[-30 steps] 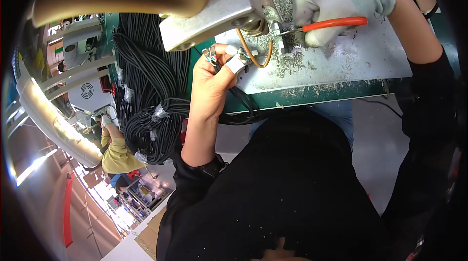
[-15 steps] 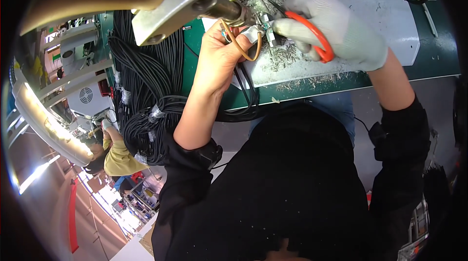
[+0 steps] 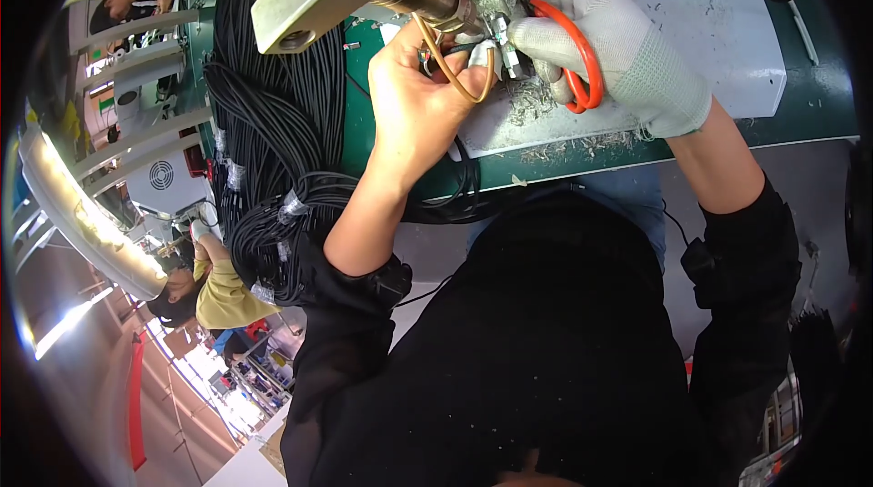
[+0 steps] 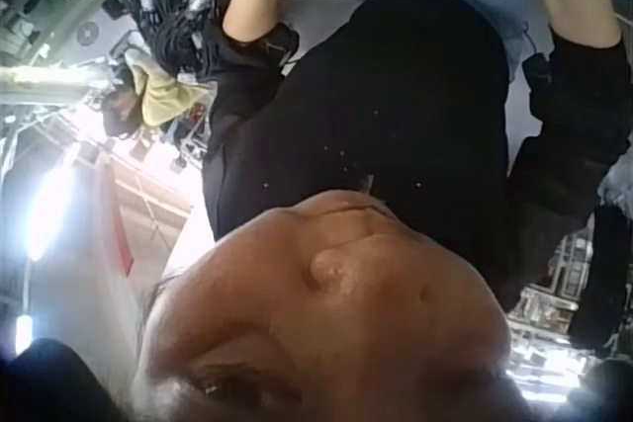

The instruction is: The person puts on a glove, picks up a bundle of cables, and uses shears to trim the ends of the connectors. They then place the connectors into a machine and use the shears to trim them again.

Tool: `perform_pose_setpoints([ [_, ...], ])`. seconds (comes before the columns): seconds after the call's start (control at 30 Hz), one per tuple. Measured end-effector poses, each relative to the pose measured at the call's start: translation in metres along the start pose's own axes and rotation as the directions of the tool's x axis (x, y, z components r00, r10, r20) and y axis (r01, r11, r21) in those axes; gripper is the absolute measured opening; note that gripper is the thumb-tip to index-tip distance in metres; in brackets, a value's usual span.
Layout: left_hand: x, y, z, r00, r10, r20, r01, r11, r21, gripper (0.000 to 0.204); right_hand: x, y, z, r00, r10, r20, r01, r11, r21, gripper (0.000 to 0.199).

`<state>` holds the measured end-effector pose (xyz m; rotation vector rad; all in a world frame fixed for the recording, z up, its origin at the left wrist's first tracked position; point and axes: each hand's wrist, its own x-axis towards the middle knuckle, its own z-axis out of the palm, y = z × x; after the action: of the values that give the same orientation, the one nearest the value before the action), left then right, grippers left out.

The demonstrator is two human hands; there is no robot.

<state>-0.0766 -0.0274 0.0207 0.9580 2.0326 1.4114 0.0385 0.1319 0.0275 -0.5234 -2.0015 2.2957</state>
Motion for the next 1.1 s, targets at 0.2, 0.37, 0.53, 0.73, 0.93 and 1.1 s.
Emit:
perform_pose_setpoints([
  [0.2,-0.001,-0.003,0.0,0.998,0.056,-0.033,-0.053,0.996,0.077,0.024,0.0,0.0,0.0,1.0,-0.011,-0.012,0.011,0.999,-0.03,0.026],
  [0.37,-0.002,-0.014,0.0,0.985,0.174,-0.021,-0.169,0.973,0.158,0.024,0.002,0.011,-0.001,1.0,-0.019,-0.014,0.019,1.0,-0.017,0.027],
  [0.53,-0.005,-0.015,0.004,0.99,0.124,-0.071,-0.121,0.992,0.041,0.023,0.002,0.014,-0.001,0.999,-0.03,0.011,0.03,0.999,0.038,0.026],
  [0.73,-0.008,-0.013,0.003,0.993,0.09,-0.082,-0.087,0.995,0.037,0.023,0.002,0.013,-0.002,0.999,-0.042,0.033,0.04,0.998,0.057,0.025],
  [0.93,-0.001,-0.021,-0.004,0.983,0.184,-0.001,-0.181,0.968,0.171,0.019,0.004,0.011,-0.004,1.0,0.009,-0.003,-0.009,1.0,0.005,0.025],
  [1.1,0.007,-0.011,-0.011,0.987,-0.093,0.132,0.114,0.979,-0.169,0.01,0.001,0.004,-0.004,0.997,-0.017,-0.073,0.018,1.0,0.012,0.025],
])
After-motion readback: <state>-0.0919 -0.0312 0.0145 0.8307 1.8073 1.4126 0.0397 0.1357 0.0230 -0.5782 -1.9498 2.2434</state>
